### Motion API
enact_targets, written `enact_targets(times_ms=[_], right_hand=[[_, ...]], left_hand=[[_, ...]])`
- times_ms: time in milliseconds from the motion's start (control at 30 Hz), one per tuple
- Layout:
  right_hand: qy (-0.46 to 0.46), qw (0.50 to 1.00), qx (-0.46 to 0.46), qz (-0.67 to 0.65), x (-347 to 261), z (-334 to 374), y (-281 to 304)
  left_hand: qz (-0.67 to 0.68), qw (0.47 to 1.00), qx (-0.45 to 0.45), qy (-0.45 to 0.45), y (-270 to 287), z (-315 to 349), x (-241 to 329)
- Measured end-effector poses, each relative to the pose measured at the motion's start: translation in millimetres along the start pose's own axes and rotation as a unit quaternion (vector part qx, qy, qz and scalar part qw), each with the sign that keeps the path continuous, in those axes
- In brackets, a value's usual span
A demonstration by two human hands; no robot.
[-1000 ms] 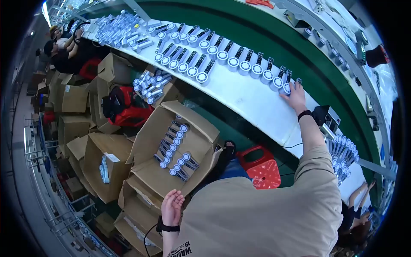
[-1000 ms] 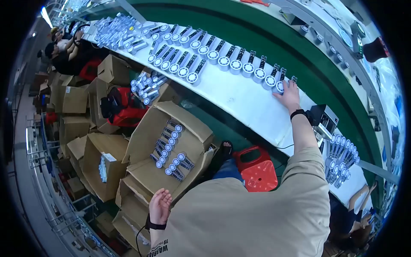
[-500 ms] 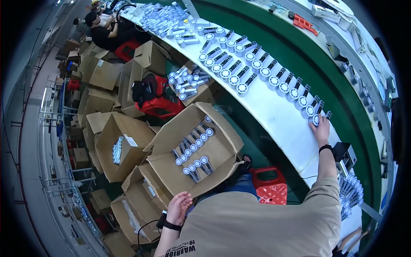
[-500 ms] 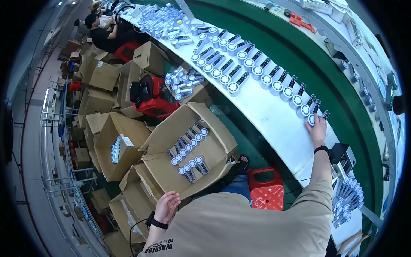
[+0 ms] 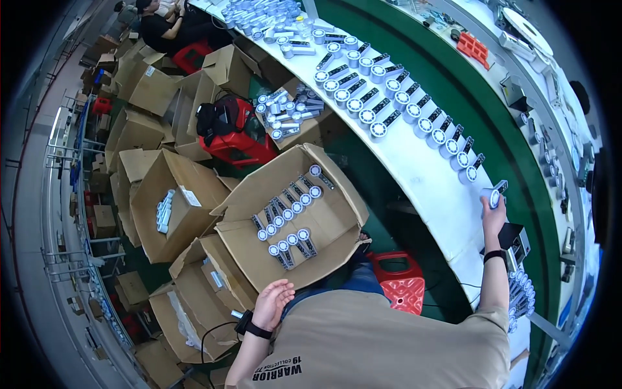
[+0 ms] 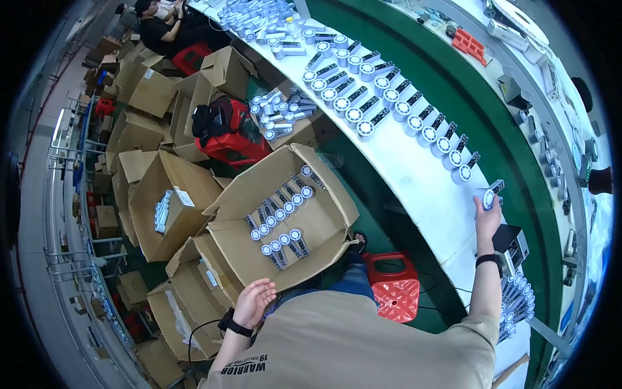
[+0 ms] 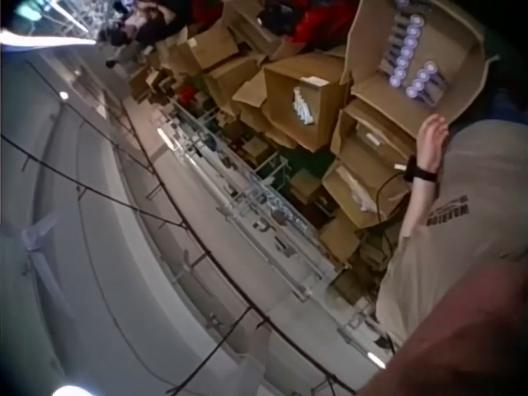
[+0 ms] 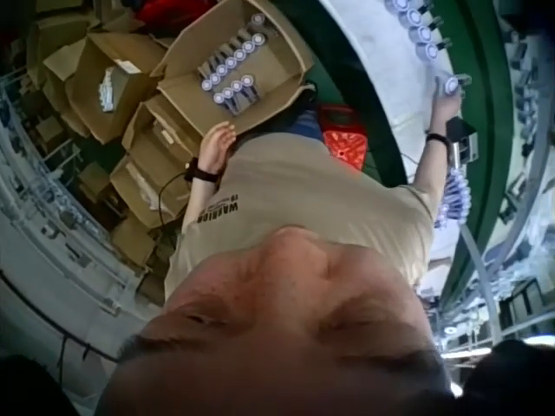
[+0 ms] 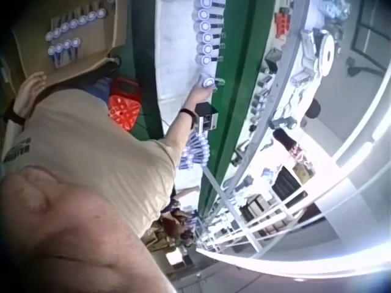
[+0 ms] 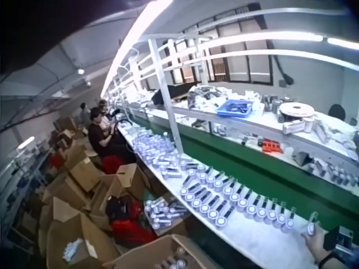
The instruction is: The person picks up electronic devices from a table and arranges them in rows inside a cardboard box. After filling a layer, the person places a cardboard divider over them and continues to fill the box with more devices.
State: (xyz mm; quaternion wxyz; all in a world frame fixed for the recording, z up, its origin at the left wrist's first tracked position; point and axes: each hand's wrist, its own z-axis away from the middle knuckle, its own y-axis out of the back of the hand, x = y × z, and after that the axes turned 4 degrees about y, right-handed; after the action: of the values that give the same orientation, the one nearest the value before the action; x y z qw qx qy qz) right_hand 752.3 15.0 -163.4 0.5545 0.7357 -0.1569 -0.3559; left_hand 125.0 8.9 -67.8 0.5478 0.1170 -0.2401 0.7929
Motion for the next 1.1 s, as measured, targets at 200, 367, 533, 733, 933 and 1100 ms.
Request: enact_targets(times_ms=[200,367,533,733,933,1100], right_hand=[[0.023,0.950,-0.003,-0.310,-142,83,30],[-0.070,0.831,-0.258,-0.488,-326,185,-24],[-0.304,0.770,-0.372,-0.420,-395,270,-191],[-0.415,0.841,-0.270,-0.219,-406,319,-351],[-0.242,0.792,-0.501,0.253,-395,338,-467],[-0.123,0.681,-0.573,0.438,-382,351,-516]], left_hand=[[0.048,0.998,-0.038,-0.023,43,2,18],[0.096,0.990,-0.072,-0.068,101,8,35],[0.139,0.985,-0.062,-0.077,173,15,42],[0.179,0.982,-0.012,-0.056,239,20,35],[0.192,0.981,0.039,-0.004,280,5,40],[0.218,0.975,0.044,0.021,310,-14,39]])
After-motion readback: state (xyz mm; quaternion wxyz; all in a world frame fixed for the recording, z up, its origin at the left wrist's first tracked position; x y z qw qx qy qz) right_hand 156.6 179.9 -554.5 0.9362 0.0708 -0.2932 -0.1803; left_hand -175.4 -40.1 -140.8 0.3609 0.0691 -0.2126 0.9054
